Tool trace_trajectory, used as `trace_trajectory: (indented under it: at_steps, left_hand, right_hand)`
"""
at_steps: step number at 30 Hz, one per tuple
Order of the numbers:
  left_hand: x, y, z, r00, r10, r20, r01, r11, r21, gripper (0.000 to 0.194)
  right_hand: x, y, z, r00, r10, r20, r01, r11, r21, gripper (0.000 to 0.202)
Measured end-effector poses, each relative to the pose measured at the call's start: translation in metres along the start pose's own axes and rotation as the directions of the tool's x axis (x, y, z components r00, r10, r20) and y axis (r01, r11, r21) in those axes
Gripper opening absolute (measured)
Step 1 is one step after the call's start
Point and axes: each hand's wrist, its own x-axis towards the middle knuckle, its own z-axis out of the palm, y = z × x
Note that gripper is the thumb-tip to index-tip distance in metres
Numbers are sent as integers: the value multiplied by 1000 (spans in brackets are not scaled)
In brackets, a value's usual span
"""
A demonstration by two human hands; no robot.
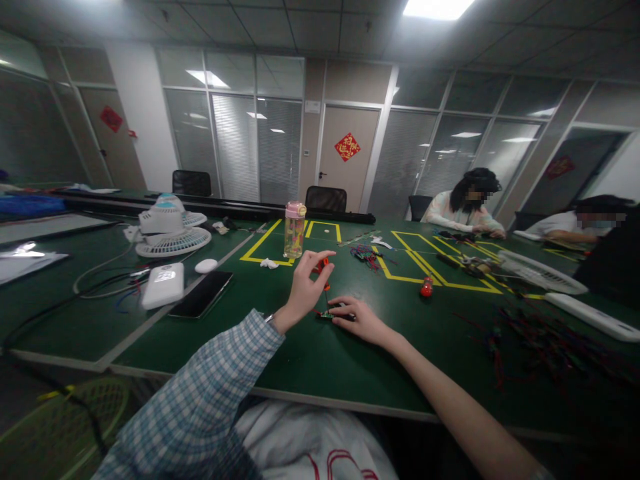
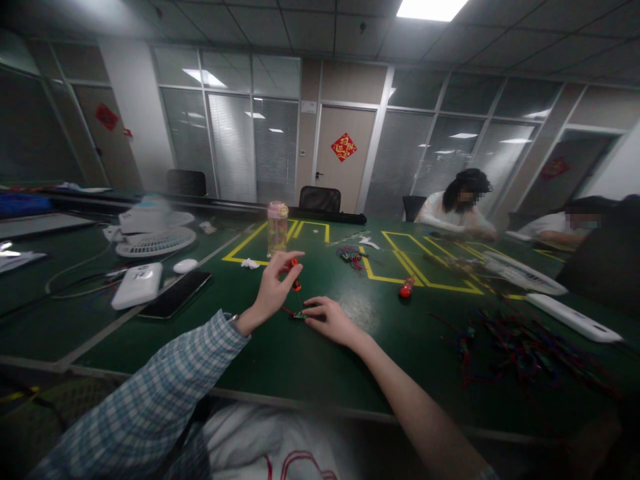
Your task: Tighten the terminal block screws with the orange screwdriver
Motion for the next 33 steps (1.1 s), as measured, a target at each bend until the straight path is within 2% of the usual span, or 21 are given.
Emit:
trace_trajectory:
  at_steps: [4,7,11,14,20,27,33]
  left_hand:
    - [-1,-2,2,999,-33,35,37,993,-110,34]
    - [-1,-5,3,998,-67,22,70,984,-161,35]
    - [-1,-3,2,998,-42,-47,40,998,-48,28]
    - [-1,2,0,999,-14,-51,14,1000,-1,22]
    - [-1,0,1,999,-35,1,35,999,-34,34]
    - [-1,-1,1,999,-3,-52,3,1000,16,23]
    - [-2,-4,2,1000,-27,9,27,999,-22,36]
  right_hand:
    - [0,-2,-1,1000,10,8,-10,1000,2,24]
    - [0,-1,0,1000,10,7,-10,1000,7,24]
    - [0,1,0,1000,20,4,-20,1000,1,24]
    - [-1,2,1,1000,22,-1,-22,1000,3,24]
    - [-1,0,-1,1000,6,6,-6,1000,2,24]
    - [0,0,-1,1000,9,17,-9,1000,-11,24]
    - [0,0,-1,1000,7,9,-7,1000,-5,24]
